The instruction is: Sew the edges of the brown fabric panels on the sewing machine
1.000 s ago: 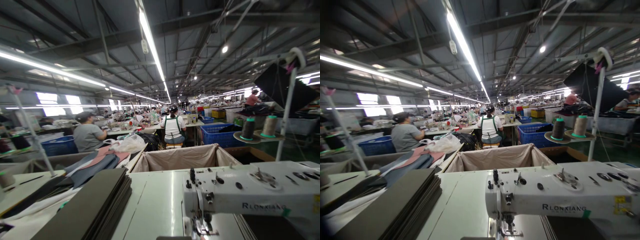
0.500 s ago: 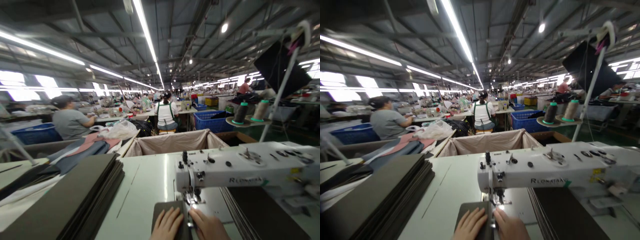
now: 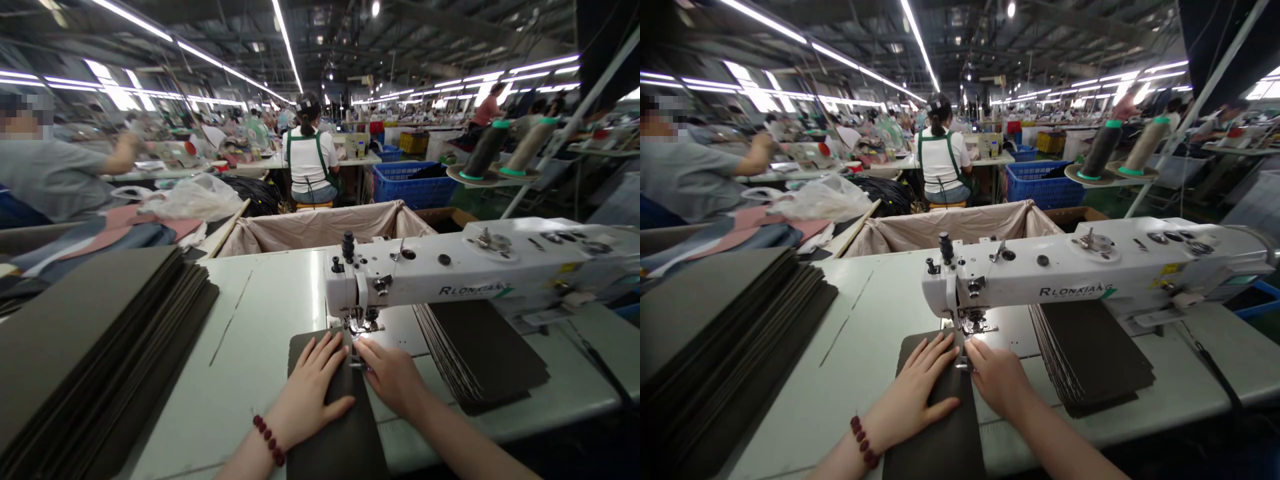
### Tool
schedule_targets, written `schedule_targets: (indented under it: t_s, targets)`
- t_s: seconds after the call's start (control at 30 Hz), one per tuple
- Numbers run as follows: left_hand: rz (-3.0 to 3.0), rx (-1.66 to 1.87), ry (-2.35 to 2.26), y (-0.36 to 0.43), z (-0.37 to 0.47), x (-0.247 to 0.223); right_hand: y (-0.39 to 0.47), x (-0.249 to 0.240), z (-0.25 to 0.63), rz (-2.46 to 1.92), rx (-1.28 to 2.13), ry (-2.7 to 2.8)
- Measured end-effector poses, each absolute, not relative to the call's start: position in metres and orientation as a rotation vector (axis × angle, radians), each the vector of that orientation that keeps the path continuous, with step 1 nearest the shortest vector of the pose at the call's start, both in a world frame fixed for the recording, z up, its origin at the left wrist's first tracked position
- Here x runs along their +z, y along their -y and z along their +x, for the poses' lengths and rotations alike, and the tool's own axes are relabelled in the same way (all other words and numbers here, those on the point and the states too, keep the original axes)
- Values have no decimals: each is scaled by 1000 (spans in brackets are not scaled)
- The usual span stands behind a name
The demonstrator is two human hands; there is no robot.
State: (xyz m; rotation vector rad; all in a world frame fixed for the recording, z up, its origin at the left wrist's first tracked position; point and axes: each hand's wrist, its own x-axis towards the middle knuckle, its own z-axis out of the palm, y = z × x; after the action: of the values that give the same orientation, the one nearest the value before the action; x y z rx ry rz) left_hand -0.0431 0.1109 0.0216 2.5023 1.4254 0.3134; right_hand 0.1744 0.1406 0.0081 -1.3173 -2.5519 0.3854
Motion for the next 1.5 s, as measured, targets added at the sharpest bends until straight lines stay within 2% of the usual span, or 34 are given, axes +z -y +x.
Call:
schedule_targets:
  t_s: [1.5]
  targets:
    - [2508, 296, -1430, -121, -45, 19, -148, 8, 173, -1322, 443, 2603]
